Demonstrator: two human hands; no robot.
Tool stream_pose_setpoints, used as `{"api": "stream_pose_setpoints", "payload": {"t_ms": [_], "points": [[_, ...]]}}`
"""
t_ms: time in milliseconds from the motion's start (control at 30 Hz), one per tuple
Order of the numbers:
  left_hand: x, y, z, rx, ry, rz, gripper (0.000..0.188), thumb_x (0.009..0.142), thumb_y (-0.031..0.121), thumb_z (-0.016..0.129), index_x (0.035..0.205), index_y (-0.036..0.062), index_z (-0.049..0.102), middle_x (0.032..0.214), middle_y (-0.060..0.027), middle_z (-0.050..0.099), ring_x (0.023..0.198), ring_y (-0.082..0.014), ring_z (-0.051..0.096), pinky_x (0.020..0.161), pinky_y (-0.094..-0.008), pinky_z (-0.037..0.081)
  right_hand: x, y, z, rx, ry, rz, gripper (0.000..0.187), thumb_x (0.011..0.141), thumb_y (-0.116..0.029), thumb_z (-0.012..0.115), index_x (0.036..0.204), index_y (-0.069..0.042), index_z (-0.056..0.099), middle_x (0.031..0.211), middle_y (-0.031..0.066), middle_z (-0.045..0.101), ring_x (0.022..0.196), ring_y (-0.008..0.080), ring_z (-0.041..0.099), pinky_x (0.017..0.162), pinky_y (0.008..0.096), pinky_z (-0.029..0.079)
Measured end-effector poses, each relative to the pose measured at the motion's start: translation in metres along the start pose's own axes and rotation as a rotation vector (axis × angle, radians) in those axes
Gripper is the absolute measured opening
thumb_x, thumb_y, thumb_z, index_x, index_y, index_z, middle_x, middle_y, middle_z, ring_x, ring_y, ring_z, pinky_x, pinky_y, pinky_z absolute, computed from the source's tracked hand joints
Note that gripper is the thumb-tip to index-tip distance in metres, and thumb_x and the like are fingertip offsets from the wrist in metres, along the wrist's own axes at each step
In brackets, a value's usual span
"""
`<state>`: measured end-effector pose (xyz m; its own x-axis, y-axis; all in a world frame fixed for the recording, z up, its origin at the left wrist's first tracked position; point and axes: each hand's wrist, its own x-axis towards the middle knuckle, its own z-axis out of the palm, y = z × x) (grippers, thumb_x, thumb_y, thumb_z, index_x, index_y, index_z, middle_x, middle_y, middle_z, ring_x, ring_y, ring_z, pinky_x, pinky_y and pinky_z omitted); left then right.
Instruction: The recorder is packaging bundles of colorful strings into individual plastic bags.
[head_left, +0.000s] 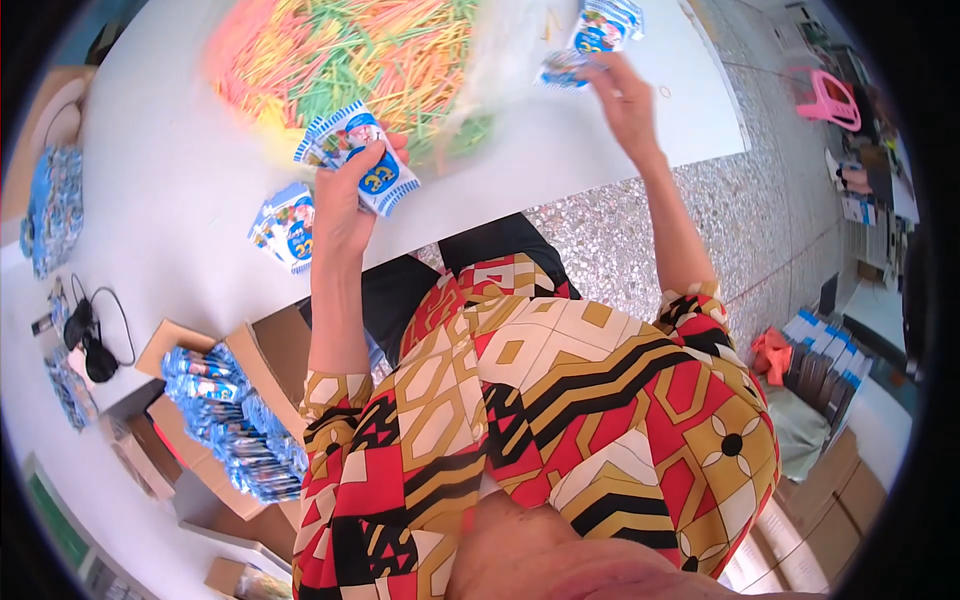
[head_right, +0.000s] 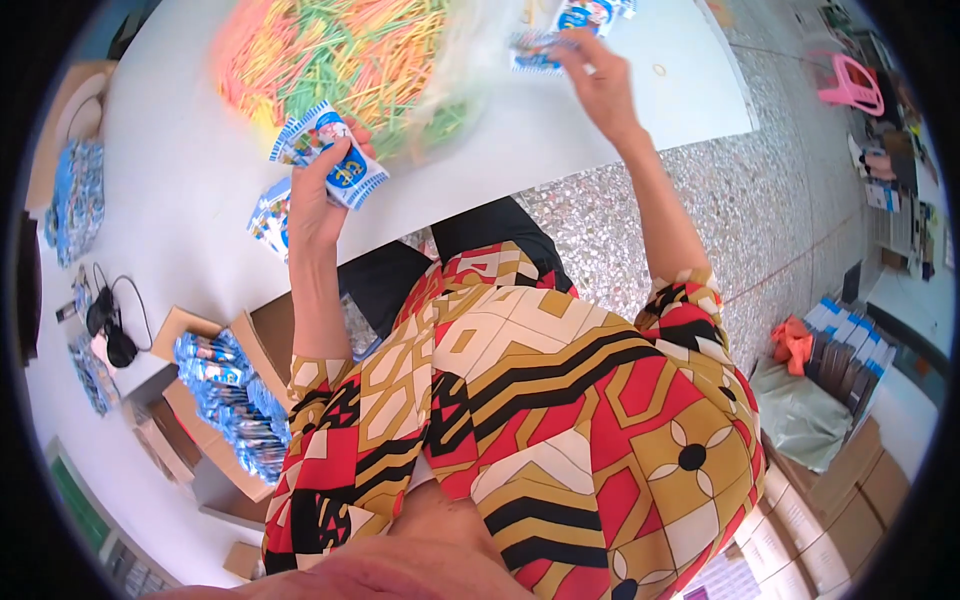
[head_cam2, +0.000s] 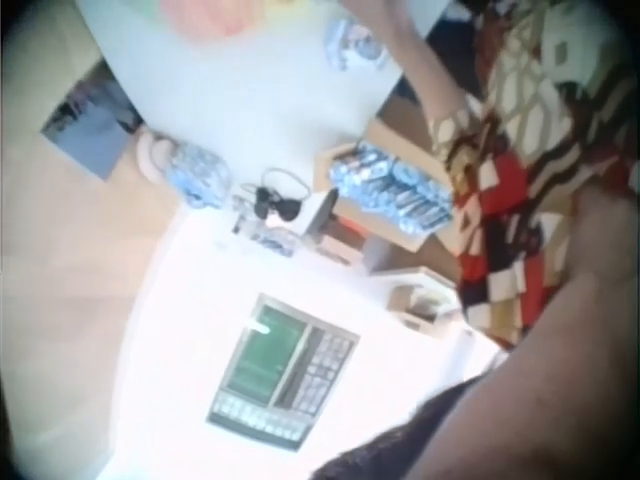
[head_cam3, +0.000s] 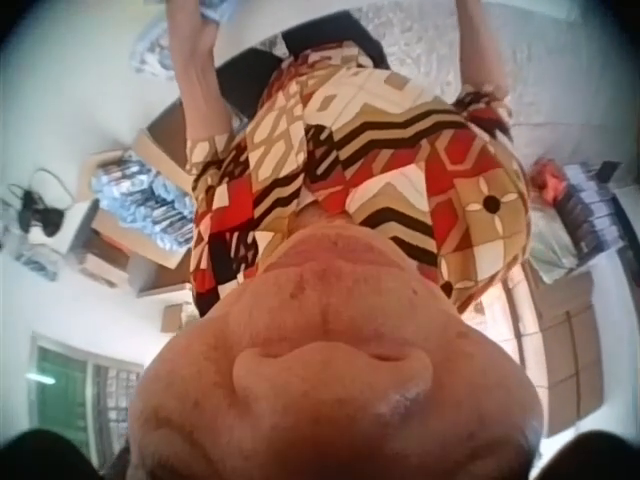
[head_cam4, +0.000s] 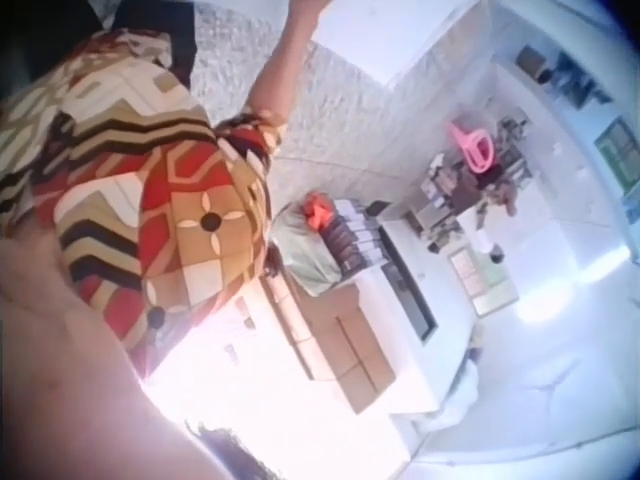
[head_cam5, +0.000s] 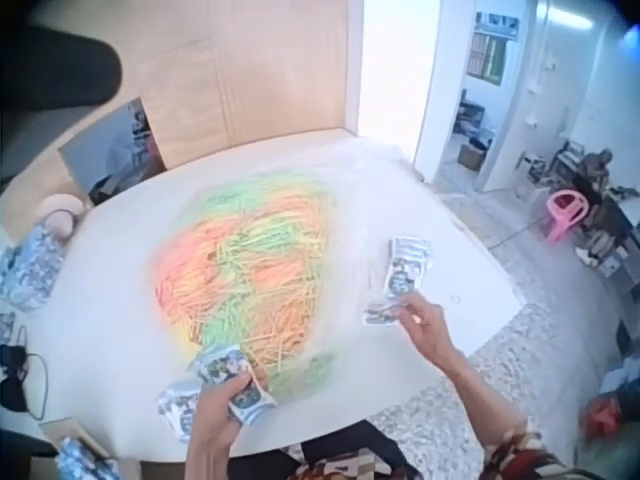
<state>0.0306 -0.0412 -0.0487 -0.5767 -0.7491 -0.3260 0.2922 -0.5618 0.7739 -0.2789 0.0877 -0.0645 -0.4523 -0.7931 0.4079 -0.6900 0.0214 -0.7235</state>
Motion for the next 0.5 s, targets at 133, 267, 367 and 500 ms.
{"api": "stream_pose_setpoints", "payload": {"t_ms": [133,267,367,500], "points": [[-0.001,-0.001,0.007,0.068,0.0,-0.005,0.024,0.082,0.005,0.066,0.103,-0.0005,0.058,0.094,-0.0161,0.067,0.079,-0.0207,0.067,0.069,-0.0318,0.056,-0.009,0.032,-0.002,0.087,-0.058,0.092,0.015,0.092,-0.007,0.056,0.105,0.0,0.057,0.089,0.0026,0.064,0.083,0.0053,0.056,0.075,0.0211,0.046],[-0.002,-0.003,0.007,0.052,0.027,0.005,0.026,0.08,0.002,0.067,0.105,-0.0005,0.057,0.093,-0.0162,0.067,0.078,-0.0219,0.068,0.068,-0.033,0.057,0.006,0.063,-0.001,0.185,-0.012,0.128,0.017,0.094,-0.01,0.053,0.106,0.002,0.056,0.089,0.0052,0.065,0.083,0.0076,0.059,0.075,0.0209,0.048],[-0.004,-0.001,0.018,0.097,0.027,0.028,0.028,0.08,0.001,0.067,0.106,-0.0011,0.057,0.094,-0.0159,0.067,0.08,-0.0219,0.068,0.068,-0.0333,0.057,0.032,0.093,-0.001,0.395,0.045,0.202,0.018,0.092,-0.012,0.056,0.106,-0.001,0.058,0.09,0.0048,0.066,0.081,0.0095,0.062,0.073,0.0217,0.049],[0.0,-0.004,0.022,0.065,-0.026,0.106,0.03,0.078,0.002,0.07,0.105,-0.0021,0.057,0.093,-0.0159,0.067,0.081,-0.0217,0.068,0.066,-0.032,0.057,0.065,0.133,-0.02,0.318,0.042,0.168,0.018,0.09,-0.014,0.06,0.103,-0.003,0.061,0.089,0.0033,0.066,0.078,0.0086,0.062,0.07,0.022,0.048]]}}
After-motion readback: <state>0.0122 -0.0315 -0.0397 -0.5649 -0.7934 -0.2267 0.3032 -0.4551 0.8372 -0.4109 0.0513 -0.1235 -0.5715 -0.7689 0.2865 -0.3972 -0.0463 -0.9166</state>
